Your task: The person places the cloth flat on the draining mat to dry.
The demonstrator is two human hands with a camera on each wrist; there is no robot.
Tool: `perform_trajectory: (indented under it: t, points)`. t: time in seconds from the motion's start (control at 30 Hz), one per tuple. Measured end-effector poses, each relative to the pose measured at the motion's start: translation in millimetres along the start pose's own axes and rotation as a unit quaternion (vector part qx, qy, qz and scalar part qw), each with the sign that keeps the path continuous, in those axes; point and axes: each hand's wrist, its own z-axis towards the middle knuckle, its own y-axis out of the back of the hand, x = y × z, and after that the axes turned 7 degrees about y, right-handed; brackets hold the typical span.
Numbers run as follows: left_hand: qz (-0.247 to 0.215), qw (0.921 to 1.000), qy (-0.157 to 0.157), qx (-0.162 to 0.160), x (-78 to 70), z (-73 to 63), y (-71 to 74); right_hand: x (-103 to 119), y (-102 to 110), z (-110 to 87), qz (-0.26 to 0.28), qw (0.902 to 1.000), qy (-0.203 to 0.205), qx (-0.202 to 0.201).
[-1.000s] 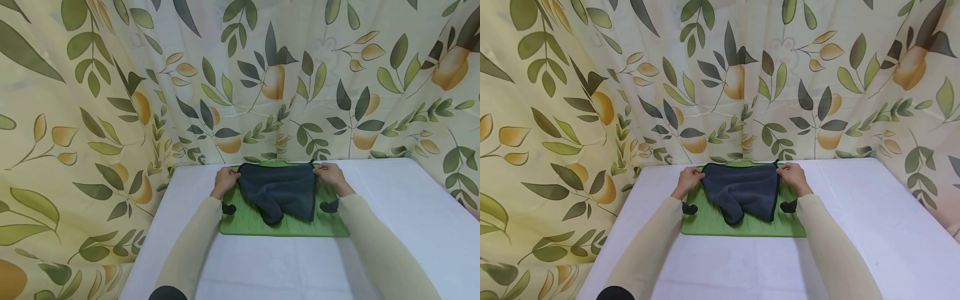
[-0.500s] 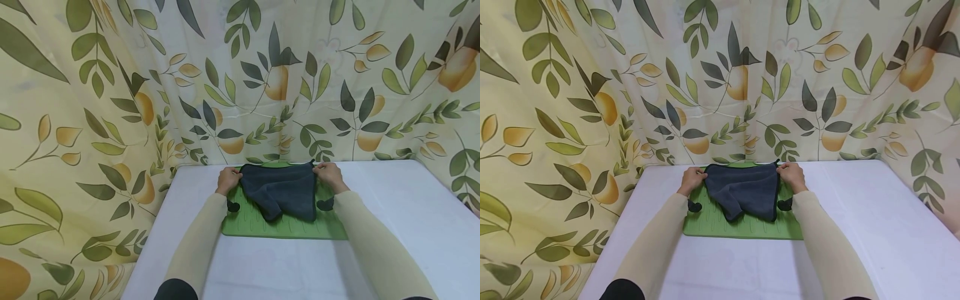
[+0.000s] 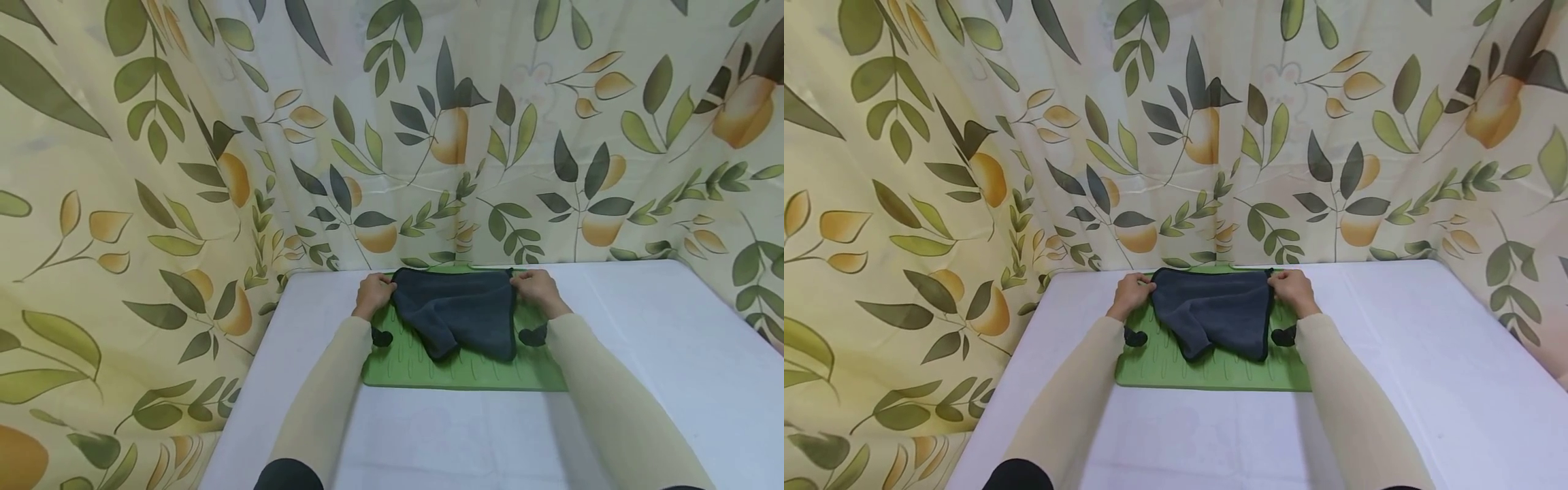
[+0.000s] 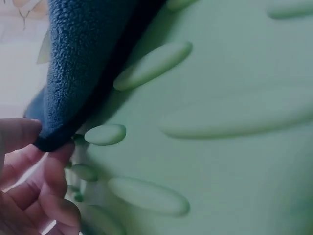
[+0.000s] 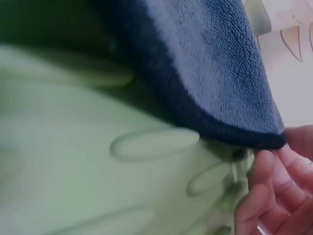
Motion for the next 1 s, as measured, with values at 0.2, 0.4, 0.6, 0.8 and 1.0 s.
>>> perform_trajectory:
  t: [0.2, 0.4, 0.6, 0.8, 1.0]
  points:
    - [0.003, 0.9987, -0.051, 0.001, 8.0, -13.4, 7.1, -8, 7, -11.4, 0.011, 0.9993, 0.009, 0.035]
    - [0.003, 0.9904, -0.136, 0.022, 22.0, -45.0, 16.8, -9, 15, -35.9, 0.048, 0.9949, 0.01, 0.088]
    - [0.017, 0.9756, -0.209, 0.064, 31.7, -78.3, 25.3, -4, 19, -73.0, 0.031, 0.9893, 0.024, 0.14]
    - [0.014, 0.9598, -0.258, 0.11, 29.1, -106.4, 21.5, 5, 13, -100.7, 0.037, 0.984, 0.031, 0.172]
    - [0.066, 0.9444, -0.299, 0.12, 18.0, -123.0, 6.9, 4, 3, -109.3, 0.026, 0.9814, 0.03, 0.188]
